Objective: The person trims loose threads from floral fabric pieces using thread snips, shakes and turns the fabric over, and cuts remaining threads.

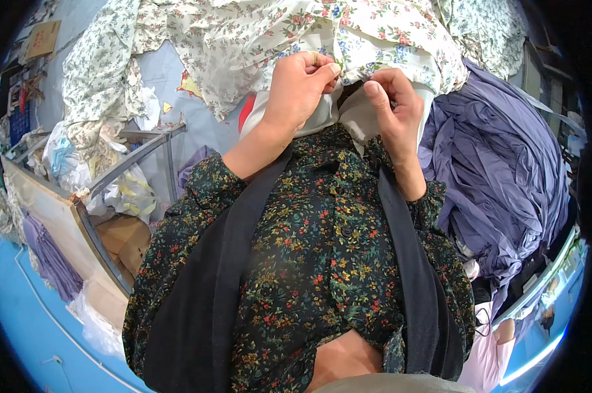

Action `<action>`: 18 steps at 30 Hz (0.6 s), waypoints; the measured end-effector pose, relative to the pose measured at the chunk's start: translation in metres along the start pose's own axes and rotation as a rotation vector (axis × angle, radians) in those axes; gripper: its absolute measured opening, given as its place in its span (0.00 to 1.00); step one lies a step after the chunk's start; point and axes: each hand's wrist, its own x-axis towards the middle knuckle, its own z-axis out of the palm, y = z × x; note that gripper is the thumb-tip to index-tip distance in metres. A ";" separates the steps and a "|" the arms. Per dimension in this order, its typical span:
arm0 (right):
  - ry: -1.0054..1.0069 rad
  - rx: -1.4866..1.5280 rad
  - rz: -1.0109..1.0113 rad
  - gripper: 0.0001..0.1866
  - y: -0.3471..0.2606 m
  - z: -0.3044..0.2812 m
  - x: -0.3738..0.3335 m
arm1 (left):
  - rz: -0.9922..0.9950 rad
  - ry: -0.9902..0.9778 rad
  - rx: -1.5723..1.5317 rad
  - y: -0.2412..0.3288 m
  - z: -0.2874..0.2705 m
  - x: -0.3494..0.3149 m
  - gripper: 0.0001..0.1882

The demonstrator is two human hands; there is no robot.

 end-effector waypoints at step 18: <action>-0.168 0.528 0.597 0.10 0.003 0.002 -0.010 | 0.000 -0.020 -0.022 -0.005 -0.004 0.001 0.07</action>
